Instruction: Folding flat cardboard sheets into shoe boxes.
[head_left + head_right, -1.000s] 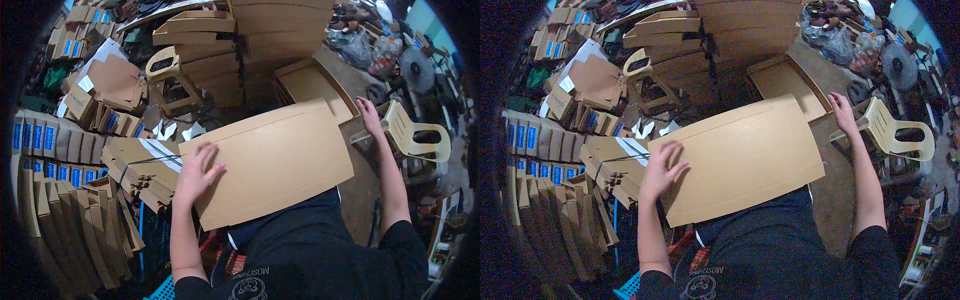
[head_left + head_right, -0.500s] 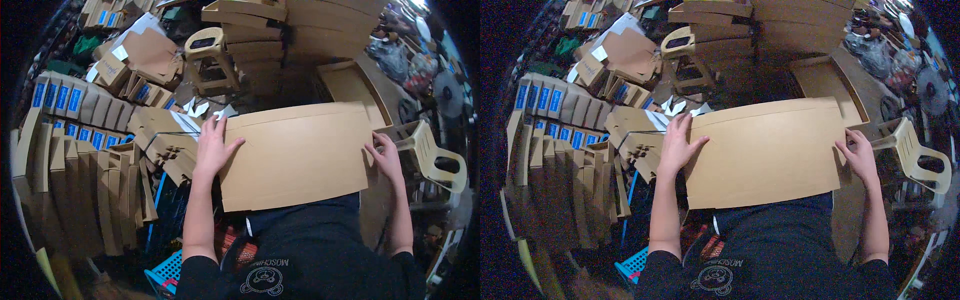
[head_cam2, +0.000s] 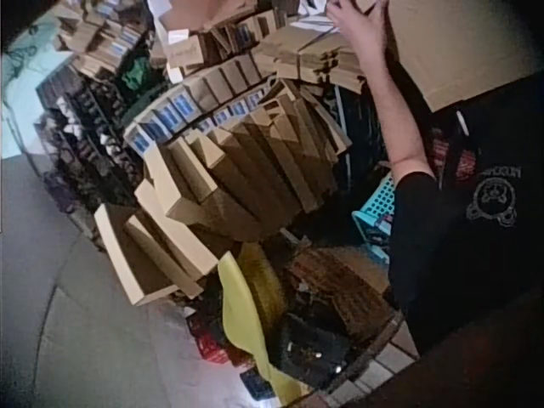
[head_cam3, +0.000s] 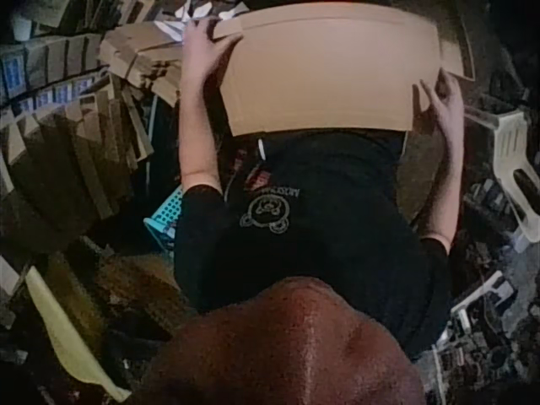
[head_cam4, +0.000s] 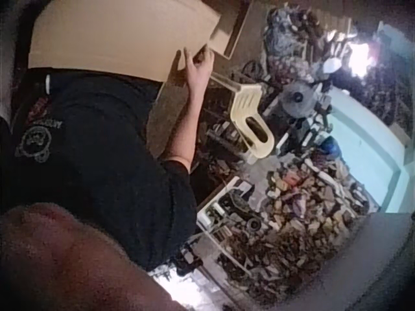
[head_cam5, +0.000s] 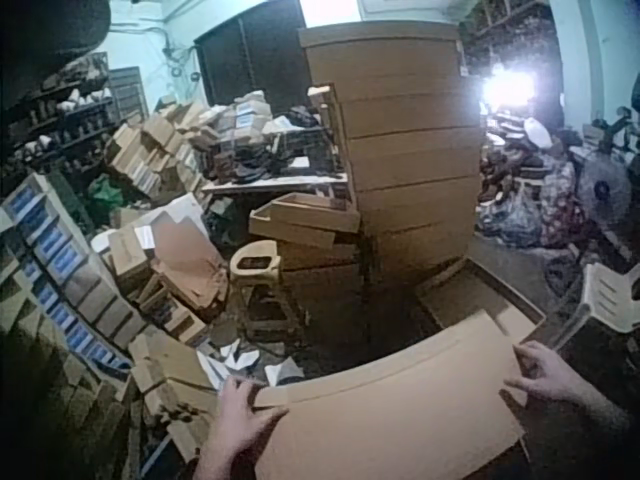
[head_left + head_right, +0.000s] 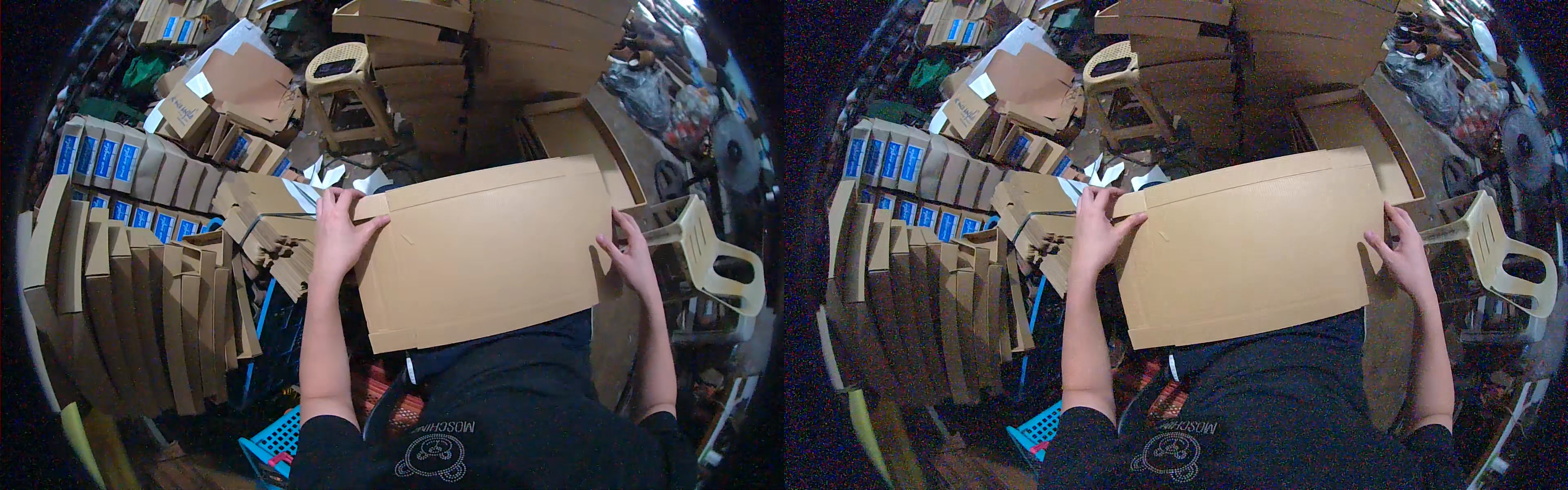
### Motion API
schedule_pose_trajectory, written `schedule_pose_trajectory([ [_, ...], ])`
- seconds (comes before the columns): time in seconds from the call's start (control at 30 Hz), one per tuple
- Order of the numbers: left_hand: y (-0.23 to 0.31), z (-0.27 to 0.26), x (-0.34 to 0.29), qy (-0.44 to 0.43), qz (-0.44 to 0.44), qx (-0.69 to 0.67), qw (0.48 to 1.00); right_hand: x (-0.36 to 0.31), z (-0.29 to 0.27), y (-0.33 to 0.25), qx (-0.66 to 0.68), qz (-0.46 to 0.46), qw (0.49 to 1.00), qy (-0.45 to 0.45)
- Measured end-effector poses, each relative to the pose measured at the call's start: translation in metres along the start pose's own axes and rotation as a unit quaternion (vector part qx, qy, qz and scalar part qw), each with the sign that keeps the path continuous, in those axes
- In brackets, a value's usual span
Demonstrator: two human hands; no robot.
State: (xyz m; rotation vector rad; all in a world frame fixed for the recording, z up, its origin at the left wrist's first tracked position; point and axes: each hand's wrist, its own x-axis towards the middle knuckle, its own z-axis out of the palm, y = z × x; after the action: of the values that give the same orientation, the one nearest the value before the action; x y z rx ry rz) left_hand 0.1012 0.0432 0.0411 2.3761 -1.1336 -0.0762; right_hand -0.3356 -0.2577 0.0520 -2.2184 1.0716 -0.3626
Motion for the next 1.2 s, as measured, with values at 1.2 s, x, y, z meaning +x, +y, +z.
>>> schedule_pose_trajectory([
  [1.2,0.01,-0.084,-0.031,0.383,0.177,-0.373,0.826,0.019,-0.04,-0.024,0.343,-0.109,0.907,0.217],
])
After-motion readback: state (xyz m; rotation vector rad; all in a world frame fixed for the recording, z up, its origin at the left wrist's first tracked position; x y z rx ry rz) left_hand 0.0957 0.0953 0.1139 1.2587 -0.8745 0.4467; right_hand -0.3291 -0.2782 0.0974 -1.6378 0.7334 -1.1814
